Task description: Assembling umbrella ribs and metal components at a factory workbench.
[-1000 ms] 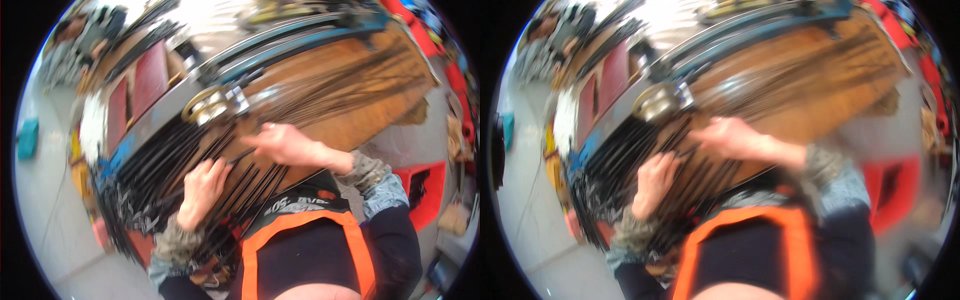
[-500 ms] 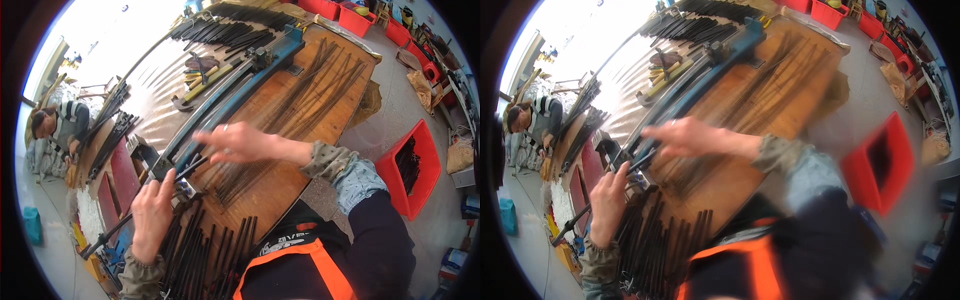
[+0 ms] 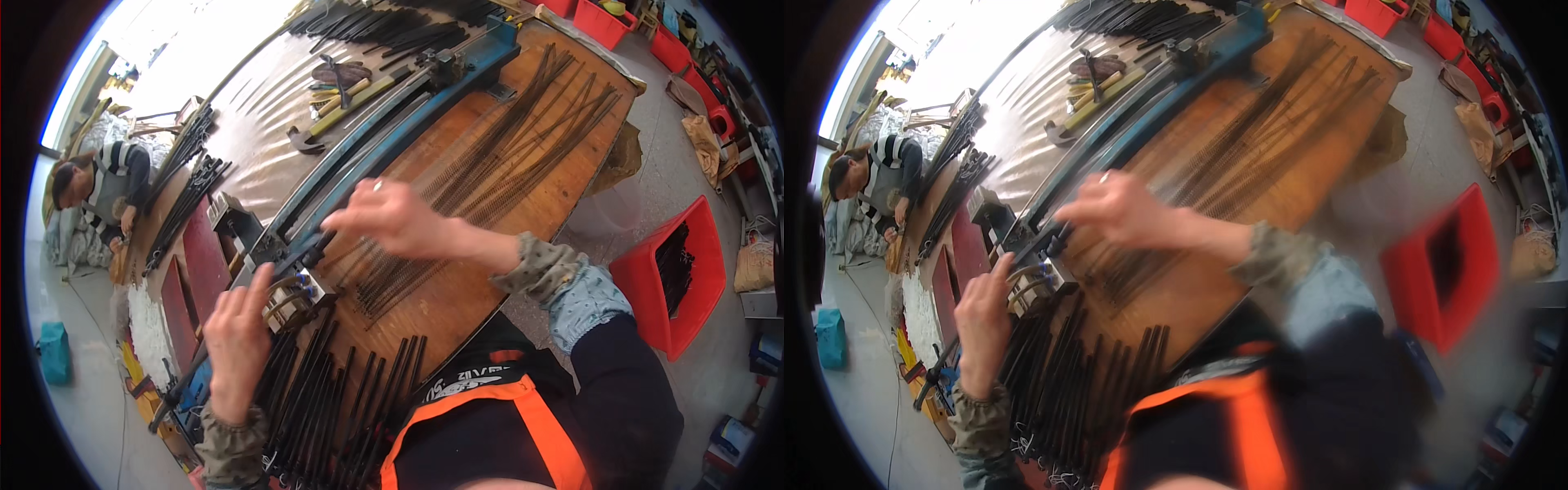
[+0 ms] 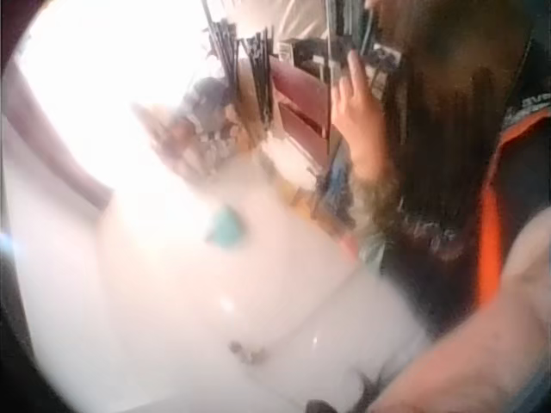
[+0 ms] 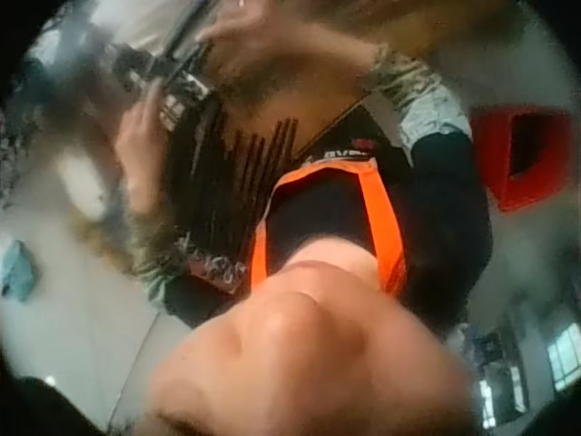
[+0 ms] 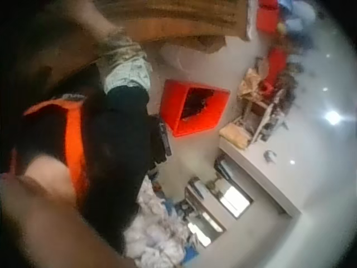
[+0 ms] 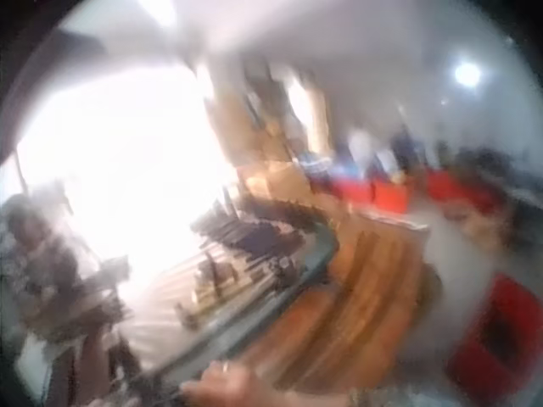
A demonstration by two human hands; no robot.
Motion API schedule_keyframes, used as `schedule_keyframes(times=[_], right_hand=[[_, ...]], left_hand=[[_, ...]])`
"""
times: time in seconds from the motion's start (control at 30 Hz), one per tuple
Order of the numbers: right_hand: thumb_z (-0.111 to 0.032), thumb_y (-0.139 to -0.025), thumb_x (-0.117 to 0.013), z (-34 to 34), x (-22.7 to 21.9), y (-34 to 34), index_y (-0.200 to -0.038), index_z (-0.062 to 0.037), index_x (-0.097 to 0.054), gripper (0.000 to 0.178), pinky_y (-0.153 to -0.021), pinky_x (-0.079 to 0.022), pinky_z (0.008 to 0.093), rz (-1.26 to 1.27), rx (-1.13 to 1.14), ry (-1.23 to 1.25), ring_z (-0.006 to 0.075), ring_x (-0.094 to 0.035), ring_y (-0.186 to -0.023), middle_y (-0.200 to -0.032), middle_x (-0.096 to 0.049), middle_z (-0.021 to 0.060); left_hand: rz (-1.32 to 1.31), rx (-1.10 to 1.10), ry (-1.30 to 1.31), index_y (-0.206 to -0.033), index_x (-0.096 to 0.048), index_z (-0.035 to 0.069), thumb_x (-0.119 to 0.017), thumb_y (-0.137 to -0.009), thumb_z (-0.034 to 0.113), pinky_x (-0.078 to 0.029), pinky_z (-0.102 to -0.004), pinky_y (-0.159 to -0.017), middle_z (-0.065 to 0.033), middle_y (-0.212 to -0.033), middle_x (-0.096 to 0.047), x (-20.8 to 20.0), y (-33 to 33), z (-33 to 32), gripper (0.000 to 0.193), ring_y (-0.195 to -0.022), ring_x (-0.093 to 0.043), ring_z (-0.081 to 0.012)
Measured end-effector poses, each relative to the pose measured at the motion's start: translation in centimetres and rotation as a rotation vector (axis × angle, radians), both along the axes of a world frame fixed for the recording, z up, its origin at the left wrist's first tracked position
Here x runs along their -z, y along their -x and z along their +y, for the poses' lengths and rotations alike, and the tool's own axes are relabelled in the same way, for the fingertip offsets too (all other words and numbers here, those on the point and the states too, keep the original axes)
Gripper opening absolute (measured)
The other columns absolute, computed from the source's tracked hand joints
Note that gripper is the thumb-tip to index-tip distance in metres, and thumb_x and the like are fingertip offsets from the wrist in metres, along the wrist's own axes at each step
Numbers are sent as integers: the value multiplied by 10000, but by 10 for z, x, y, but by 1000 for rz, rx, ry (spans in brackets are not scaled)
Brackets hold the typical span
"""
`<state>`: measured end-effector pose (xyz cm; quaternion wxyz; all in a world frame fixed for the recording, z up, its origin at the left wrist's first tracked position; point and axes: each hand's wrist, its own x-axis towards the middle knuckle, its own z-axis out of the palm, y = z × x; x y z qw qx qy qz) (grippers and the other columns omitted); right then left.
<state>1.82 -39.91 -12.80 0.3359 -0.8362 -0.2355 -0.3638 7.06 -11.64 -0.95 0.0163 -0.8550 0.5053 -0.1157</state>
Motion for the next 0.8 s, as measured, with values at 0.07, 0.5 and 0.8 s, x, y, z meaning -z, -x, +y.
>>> schedule_keyframes(times=[0.07,0.5,0.8], right_hand=[[-99,-890,-676,14,-1,-7,-1219,-179,-687,339,-622,-497,289,-140,-94,-83,116,-576,-708,-724,-625,-1],[-159,-929,-658,-26,27,-31,-1156,-81,-692,242,-626,-472,297,16,281,151,152,-601,-687,-814,-684,33],[-183,-931,-678,120,-44,-115,-1013,-47,-720,164,-663,-496,278,376,-328,-181,97,-604,-720,-785,-688,45]], left_hand=[[35,15,37,-1332,-590,109,-598,-848,-31,-483,-409,-636,-92,-787,-559,4,9,-2,504,-725,-568,-269],[-26,-388,501,-1178,-604,24,-570,-964,32,-514,-391,-718,-168,-937,-669,-10,-18,132,217,-814,-659,-322],[9,-574,631,-1105,-638,-20,-581,-1003,163,-493,-344,-692,-199,-868,-667,-19,-1,165,217,-733,-630,-268]])
